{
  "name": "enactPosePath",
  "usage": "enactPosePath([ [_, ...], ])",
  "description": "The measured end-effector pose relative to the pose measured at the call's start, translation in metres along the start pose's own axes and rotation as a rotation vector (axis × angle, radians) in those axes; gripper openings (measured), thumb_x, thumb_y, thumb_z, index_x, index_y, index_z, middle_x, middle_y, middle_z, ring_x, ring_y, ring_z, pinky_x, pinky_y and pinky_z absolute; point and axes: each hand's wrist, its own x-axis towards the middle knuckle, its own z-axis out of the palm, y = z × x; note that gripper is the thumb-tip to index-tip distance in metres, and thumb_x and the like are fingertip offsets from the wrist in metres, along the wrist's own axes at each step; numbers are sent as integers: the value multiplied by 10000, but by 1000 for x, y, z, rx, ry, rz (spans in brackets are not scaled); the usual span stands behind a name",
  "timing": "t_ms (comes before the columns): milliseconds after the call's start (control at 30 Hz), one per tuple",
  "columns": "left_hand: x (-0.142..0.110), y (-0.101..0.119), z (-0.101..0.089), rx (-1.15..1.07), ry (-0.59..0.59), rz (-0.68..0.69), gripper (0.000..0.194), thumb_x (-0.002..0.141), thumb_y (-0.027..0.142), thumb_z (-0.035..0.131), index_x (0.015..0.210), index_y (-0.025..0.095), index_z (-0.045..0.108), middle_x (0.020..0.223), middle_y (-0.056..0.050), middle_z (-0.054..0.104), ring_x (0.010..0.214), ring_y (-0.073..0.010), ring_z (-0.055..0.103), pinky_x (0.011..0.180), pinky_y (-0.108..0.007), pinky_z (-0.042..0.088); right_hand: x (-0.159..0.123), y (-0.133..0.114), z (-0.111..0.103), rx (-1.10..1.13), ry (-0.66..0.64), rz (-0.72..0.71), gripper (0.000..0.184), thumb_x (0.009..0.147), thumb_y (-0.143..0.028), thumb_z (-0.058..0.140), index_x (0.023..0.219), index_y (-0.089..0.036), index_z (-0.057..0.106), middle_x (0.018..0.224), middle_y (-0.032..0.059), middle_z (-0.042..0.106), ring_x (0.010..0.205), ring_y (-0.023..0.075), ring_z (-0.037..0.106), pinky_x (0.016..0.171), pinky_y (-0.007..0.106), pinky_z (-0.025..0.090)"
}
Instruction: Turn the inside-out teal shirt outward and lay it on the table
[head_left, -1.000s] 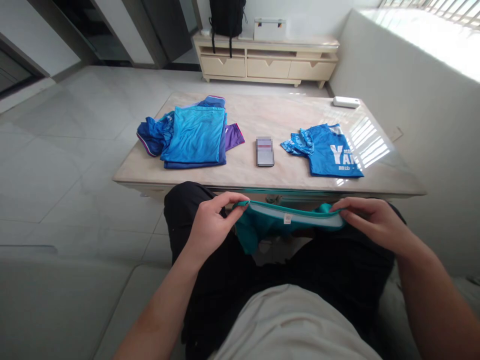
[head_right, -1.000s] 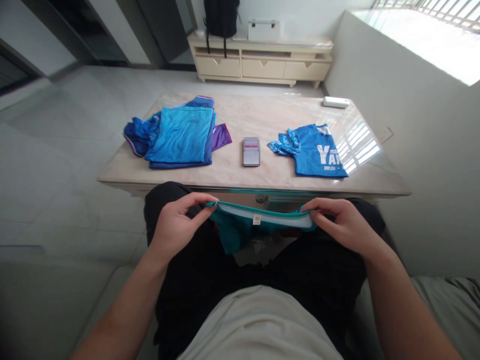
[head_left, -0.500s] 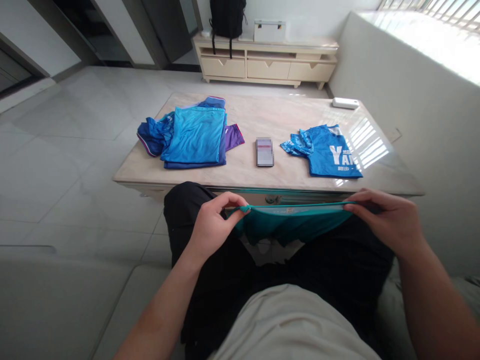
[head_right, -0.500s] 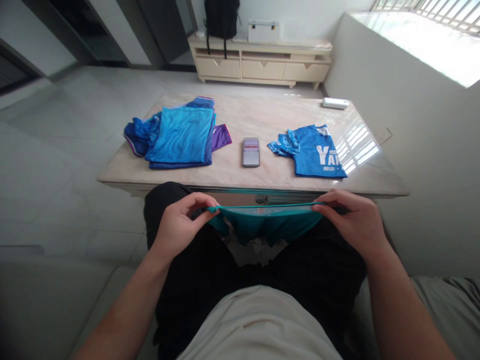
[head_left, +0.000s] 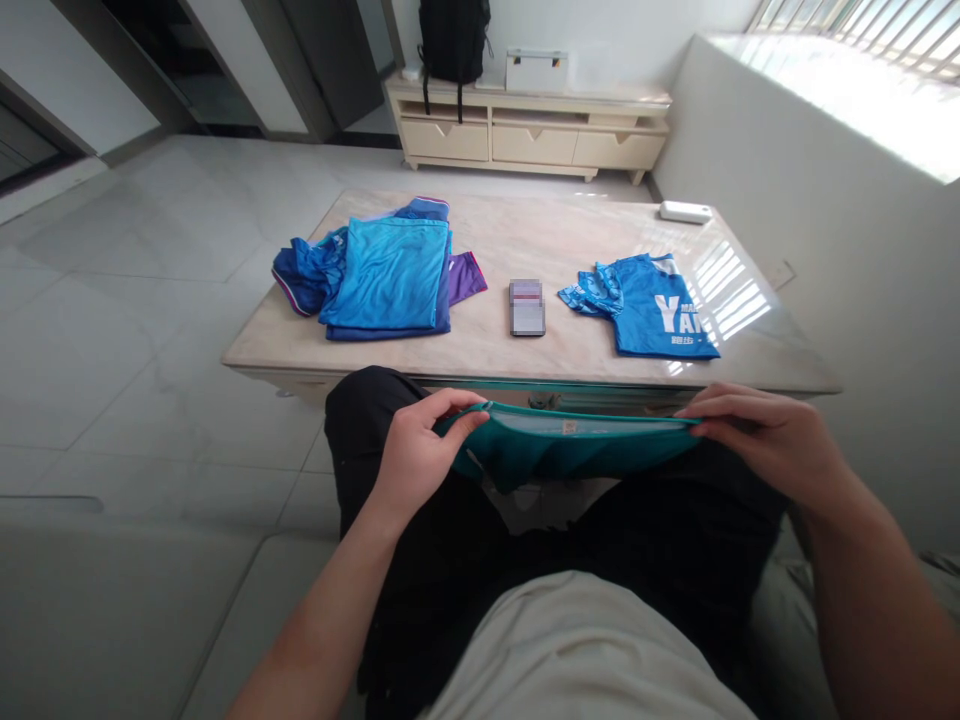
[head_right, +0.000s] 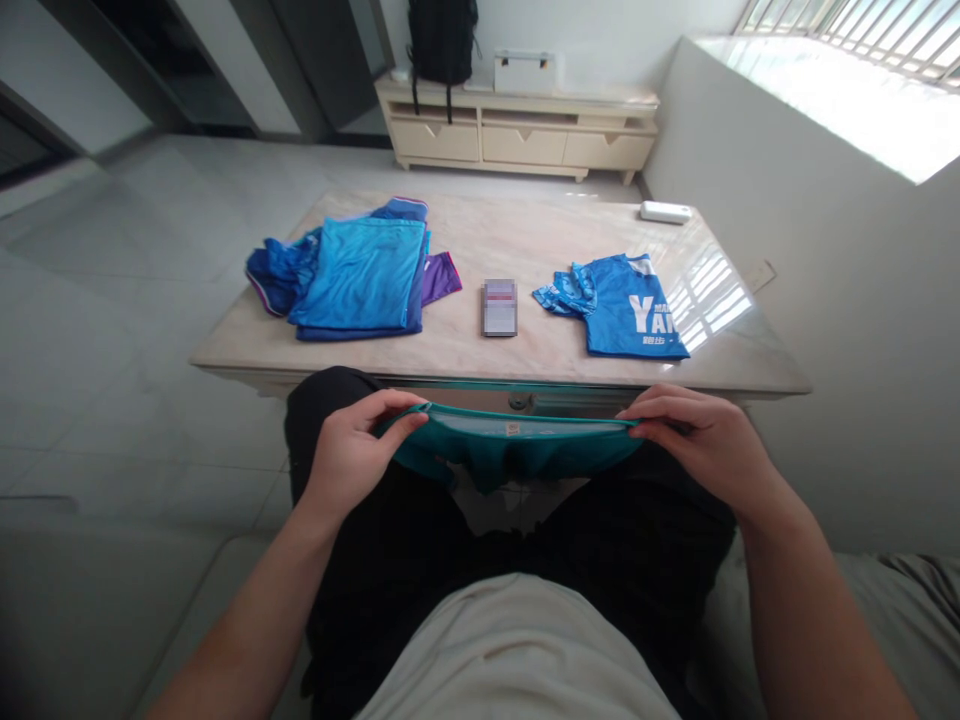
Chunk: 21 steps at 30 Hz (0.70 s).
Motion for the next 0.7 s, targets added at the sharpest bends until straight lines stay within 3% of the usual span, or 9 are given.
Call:
enactPosePath([
  [233,0,4,3,94,-56,79,97,917,306,714,959,223,741,905,-4,767,826,-157,700,842,-244,551,-2,1,8,-231,231,-26,131,886,-340,723,864,-214,753,877,31,743,789,188,682,766,279,510],
  [367,0,2,2,74,-73,78,101,943,305,679,981,217,709,921,-2,754,860,-156,703,843,-234,534,-5,3,9,-272,325,36,178,880,-376,726,890,-199,742,867,34,747,759,177,674,737,265,504],
  [533,0,4,8,141,-58,45,208,967,400,636,929,199,670,830,2,717,773,-151,670,747,-228,498,0,-9,12,-183,157,292,366,854,-543,703,864,-179,737,658,16,661,569,144,563,543,257,436],
  [600,-2,9,15,140,-90,2,263,989,428,592,880,195,649,738,21,665,662,-129,609,648,-221,454,2,-18,20,23,70,405,430,798,-612,740,817,-182,721,626,12,644,548,142,559,510,249,442],
  [700,-7,21,31,76,-153,-19,276,1004,427,564,862,200,628,704,35,628,620,-117,570,608,-218,425,3,-34,40,475,-37,539,439,714,-610,825,805,-195,715,682,33,707,618,183,660,604,293,570],
])
